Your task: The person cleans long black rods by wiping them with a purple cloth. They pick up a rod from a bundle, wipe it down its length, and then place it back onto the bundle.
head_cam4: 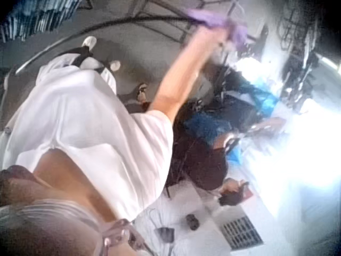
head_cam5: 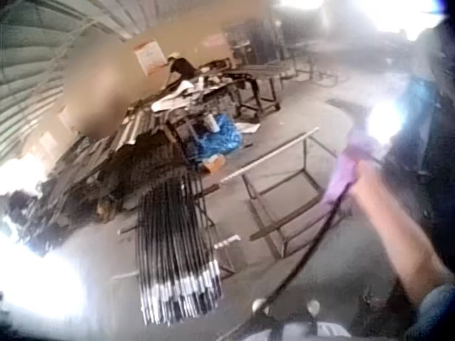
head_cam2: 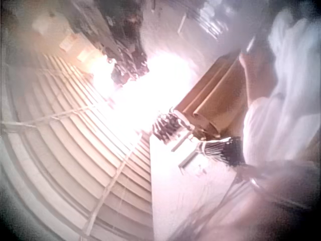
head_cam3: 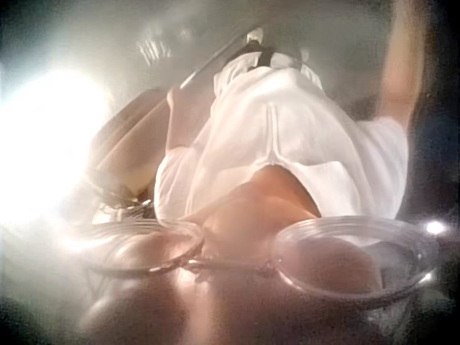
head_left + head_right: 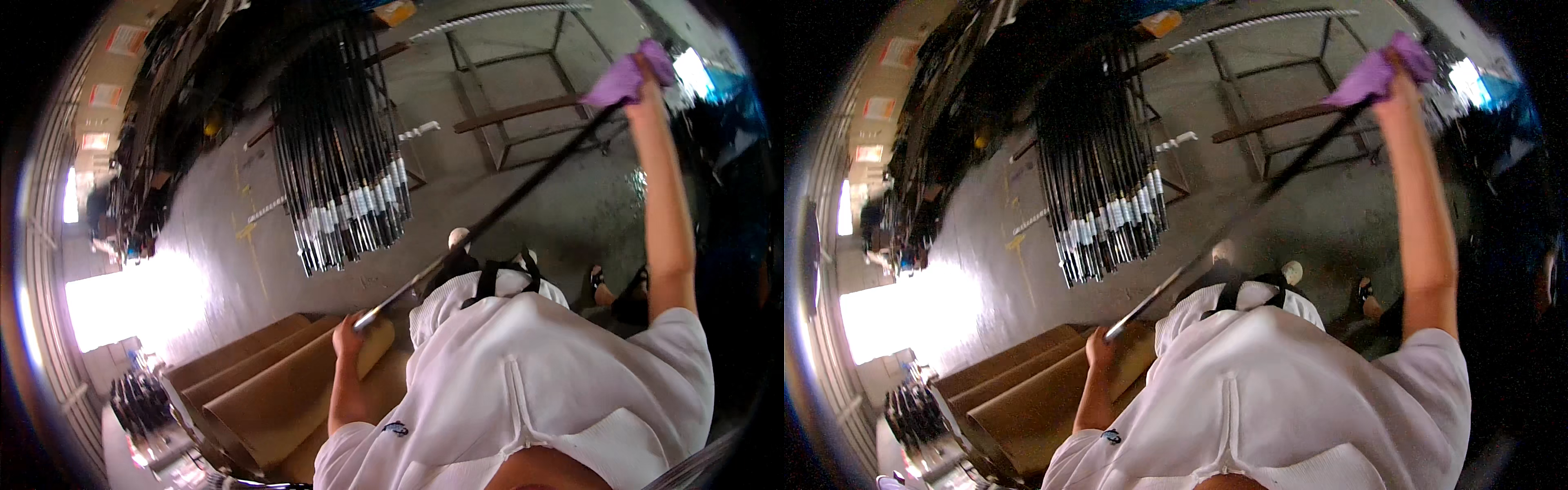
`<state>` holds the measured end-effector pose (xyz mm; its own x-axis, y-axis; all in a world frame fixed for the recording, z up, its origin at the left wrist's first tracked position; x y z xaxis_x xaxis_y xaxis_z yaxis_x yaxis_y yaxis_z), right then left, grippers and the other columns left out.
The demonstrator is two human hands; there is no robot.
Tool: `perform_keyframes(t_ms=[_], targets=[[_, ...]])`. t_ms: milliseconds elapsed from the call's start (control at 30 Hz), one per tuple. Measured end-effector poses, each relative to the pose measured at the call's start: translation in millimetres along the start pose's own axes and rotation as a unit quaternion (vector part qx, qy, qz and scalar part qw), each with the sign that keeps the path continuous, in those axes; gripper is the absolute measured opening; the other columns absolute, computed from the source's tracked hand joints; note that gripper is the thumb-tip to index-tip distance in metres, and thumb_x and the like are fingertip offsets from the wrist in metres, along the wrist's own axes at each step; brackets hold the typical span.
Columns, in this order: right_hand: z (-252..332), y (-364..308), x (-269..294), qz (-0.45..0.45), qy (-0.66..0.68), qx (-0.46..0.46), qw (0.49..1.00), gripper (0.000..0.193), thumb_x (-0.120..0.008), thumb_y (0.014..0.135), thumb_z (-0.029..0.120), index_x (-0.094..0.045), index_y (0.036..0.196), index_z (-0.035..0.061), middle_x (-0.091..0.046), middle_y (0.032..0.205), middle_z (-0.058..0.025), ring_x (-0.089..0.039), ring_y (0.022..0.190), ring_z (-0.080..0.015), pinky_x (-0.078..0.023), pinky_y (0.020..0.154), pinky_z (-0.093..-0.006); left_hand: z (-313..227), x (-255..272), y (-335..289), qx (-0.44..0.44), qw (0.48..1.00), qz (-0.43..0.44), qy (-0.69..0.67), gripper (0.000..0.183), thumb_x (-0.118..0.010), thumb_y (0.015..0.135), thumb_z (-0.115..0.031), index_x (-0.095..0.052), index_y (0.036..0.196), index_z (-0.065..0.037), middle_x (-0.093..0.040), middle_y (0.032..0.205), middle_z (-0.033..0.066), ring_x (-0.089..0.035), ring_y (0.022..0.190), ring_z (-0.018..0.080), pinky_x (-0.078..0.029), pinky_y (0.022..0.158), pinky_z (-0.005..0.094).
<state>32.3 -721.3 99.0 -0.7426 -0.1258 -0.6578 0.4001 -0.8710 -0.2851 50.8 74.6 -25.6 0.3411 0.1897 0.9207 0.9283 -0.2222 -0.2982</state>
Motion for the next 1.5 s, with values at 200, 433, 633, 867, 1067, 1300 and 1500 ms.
perform_keyframes(t_ms=[200, 433, 633, 867, 1067, 1300, 1500], targets=[[165, 54, -37, 0.025, -0.031, 0.126, 0.991, 0.019, -0.060, 0.080, 0.019, -0.056, 0.095, 0.0087, -0.057, 0.089, -0.0054, -0.054, 0.083, -0.0215, -0.045, 0.075, -0.0352, 125, 18, -85, 0.087, 0.994, -0.064, 0.013, 0.019, -0.064, 0.068, -0.016, -0.063, 0.086, -0.010, -0.060, 0.073, 0.0145, -0.058, 0.072, 0.0334, -0.045, 0.063, 0.0419], [15, 34, -28, 0.040, -0.097, 0.042, 0.994, 0.032, -0.062, 0.078, 0.024, -0.054, 0.104, 0.0066, -0.057, 0.103, -0.0068, -0.053, 0.095, -0.0243, -0.043, 0.085, -0.0402, 45, -16, 16, 0.222, 0.971, -0.052, -0.066, 0.040, -0.060, 0.076, -0.046, -0.055, 0.085, -0.007, -0.060, 0.075, 0.0166, -0.057, 0.073, 0.0386, -0.044, 0.060, 0.0448], [-187, -125, 27, -0.055, -0.182, -0.180, 0.965, 0.029, -0.063, 0.079, 0.023, -0.056, 0.103, 0.0079, -0.057, 0.099, -0.0043, -0.054, 0.091, -0.0201, -0.045, 0.082, -0.0371, -71, -77, 176, 0.119, 0.975, -0.036, -0.184, 0.038, -0.056, 0.081, -0.038, -0.049, 0.082, -0.002, -0.060, 0.078, 0.0216, -0.056, 0.078, 0.0425, -0.043, 0.064, 0.0492], [-153, -201, 152, -0.163, -0.253, -0.187, 0.935, 0.033, -0.061, 0.081, 0.027, -0.053, 0.107, 0.0077, -0.056, 0.096, -0.0043, -0.055, 0.089, -0.0207, -0.045, 0.079, -0.0368, -131, -135, 292, 0.105, 0.964, -0.011, -0.245, 0.034, -0.055, 0.083, -0.027, -0.047, 0.099, 0.001, -0.059, 0.091, 0.0235, -0.056, 0.089, 0.0398, -0.045, 0.075, 0.0456], [-114, -266, 196, -0.256, -0.210, -0.185, 0.926, 0.036, -0.057, 0.083, 0.031, -0.052, 0.109, 0.0065, -0.057, 0.095, -0.0043, -0.056, 0.089, -0.0222, -0.046, 0.077, -0.0399, -153, -146, 306, 0.104, 0.981, 0.016, -0.165, 0.029, -0.055, 0.081, -0.017, -0.044, 0.102, -0.001, -0.052, 0.104, 0.0190, -0.054, 0.093, 0.0377, -0.047, 0.075, 0.0444], [-141, -303, 221, -0.258, -0.226, -0.181, 0.922, 0.024, -0.054, 0.086, 0.028, -0.053, 0.097, 0.0075, -0.058, 0.090, -0.0035, -0.058, 0.079, -0.0202, -0.048, 0.071, -0.0369, -152, -141, 307, 0.041, 0.997, 0.068, -0.011, 0.039, -0.065, 0.075, -0.028, -0.044, 0.099, -0.005, -0.053, 0.104, 0.0120, -0.056, 0.093, 0.0294, -0.049, 0.071, 0.0393], [-156, -302, 188, -0.262, -0.197, -0.211, 0.921, 0.021, -0.057, 0.083, 0.024, -0.054, 0.096, 0.0076, -0.059, 0.088, -0.0059, -0.058, 0.080, -0.0216, -0.048, 0.072, -0.0363, -155, -128, 310, 0.083, 0.991, 0.088, -0.051, 0.037, -0.059, 0.077, -0.017, -0.047, 0.107, -0.001, -0.049, 0.112, 0.0165, -0.053, 0.100, 0.0321, -0.047, 0.082, 0.0407]])
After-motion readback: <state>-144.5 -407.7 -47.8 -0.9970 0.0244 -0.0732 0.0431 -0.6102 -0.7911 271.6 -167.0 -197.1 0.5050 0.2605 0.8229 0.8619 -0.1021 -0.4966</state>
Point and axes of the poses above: each hand's wrist, its own y-axis towards the middle knuckle, its own x-axis out of the back of the hand, z = x × y, the point moved 5 cm from there along y, towards the middle knuckle
